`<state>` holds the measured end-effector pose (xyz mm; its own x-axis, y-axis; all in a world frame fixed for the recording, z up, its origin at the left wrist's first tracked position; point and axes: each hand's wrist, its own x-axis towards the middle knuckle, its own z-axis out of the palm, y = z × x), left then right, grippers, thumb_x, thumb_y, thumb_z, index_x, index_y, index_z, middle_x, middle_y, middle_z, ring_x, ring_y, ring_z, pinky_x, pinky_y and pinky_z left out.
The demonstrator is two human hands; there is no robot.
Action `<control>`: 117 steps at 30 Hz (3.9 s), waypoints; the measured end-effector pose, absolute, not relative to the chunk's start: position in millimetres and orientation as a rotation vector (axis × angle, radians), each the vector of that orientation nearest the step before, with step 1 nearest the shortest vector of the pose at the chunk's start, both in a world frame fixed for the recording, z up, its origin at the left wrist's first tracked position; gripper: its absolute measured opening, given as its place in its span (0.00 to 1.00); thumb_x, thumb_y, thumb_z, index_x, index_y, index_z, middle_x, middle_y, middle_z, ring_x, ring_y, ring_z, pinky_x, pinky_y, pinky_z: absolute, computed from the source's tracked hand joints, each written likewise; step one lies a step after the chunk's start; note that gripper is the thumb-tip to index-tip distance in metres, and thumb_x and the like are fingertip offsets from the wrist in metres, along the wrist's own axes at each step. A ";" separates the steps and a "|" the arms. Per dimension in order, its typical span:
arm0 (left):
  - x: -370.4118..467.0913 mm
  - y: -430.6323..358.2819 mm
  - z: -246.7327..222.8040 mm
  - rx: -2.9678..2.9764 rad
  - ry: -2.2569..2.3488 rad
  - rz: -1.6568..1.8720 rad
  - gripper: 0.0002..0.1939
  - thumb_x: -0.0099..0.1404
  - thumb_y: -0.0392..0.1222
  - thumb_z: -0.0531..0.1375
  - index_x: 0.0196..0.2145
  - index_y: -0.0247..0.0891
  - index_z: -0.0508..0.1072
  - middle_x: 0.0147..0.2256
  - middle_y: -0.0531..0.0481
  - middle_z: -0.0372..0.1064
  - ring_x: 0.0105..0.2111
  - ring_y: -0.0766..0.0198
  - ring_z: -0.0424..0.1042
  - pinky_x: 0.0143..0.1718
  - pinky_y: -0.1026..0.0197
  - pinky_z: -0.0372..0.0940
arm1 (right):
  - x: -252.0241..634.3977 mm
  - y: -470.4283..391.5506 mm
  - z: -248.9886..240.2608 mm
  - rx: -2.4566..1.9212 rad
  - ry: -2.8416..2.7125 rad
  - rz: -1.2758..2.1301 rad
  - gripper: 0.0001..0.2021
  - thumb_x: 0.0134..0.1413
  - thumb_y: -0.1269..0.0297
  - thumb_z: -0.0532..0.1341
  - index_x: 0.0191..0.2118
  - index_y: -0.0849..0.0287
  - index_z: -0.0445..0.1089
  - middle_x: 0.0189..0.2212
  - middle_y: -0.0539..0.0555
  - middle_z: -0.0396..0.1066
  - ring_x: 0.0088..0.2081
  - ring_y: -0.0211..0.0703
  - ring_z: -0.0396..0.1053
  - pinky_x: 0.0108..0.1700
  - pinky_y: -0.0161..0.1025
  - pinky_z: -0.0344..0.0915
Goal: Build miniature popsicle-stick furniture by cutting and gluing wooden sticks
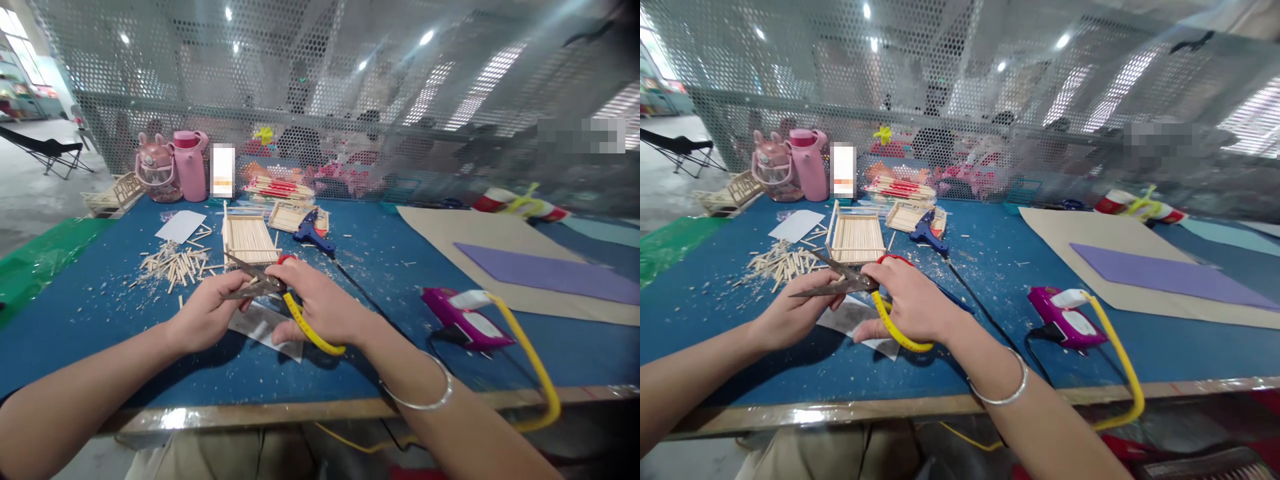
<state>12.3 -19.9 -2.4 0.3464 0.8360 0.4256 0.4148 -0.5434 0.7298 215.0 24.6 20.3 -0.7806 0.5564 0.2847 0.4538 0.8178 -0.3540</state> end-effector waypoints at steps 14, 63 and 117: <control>11.4 -22.5 5.2 2.049 1.008 1.018 0.12 0.62 0.36 0.49 0.20 0.37 0.60 0.21 0.56 0.58 0.22 0.70 0.56 0.24 0.66 0.54 | 216.0 23.8 18.1 -0.605 -2.558 0.586 0.39 0.35 0.35 0.62 0.50 0.58 0.61 0.43 0.58 0.63 0.44 0.49 0.62 0.48 0.47 0.60; 15.2 -24.2 -3.3 1.973 1.034 1.094 0.09 0.61 0.34 0.52 0.30 0.35 0.72 0.27 0.52 0.71 0.25 0.68 0.64 0.28 0.66 0.60 | 217.1 27.2 10.4 -0.589 -2.535 0.232 0.36 0.41 0.33 0.56 0.43 0.64 0.67 0.32 0.58 0.70 0.32 0.44 0.66 0.34 0.39 0.64; 13.2 -17.5 -10.1 2.197 1.134 1.482 0.14 0.57 0.28 0.54 0.35 0.38 0.77 0.31 0.50 0.78 0.29 0.66 0.75 0.30 0.67 0.68 | 205.4 19.1 9.6 -0.733 -2.467 0.246 0.44 0.33 0.31 0.59 0.50 0.62 0.62 0.40 0.60 0.65 0.40 0.50 0.60 0.46 0.49 0.59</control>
<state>13.2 -17.5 -10.1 0.1760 0.7217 0.6695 0.4575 -0.6622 0.5935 205.4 19.1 9.6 -0.7002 0.5509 0.4540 0.4502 0.8344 -0.3181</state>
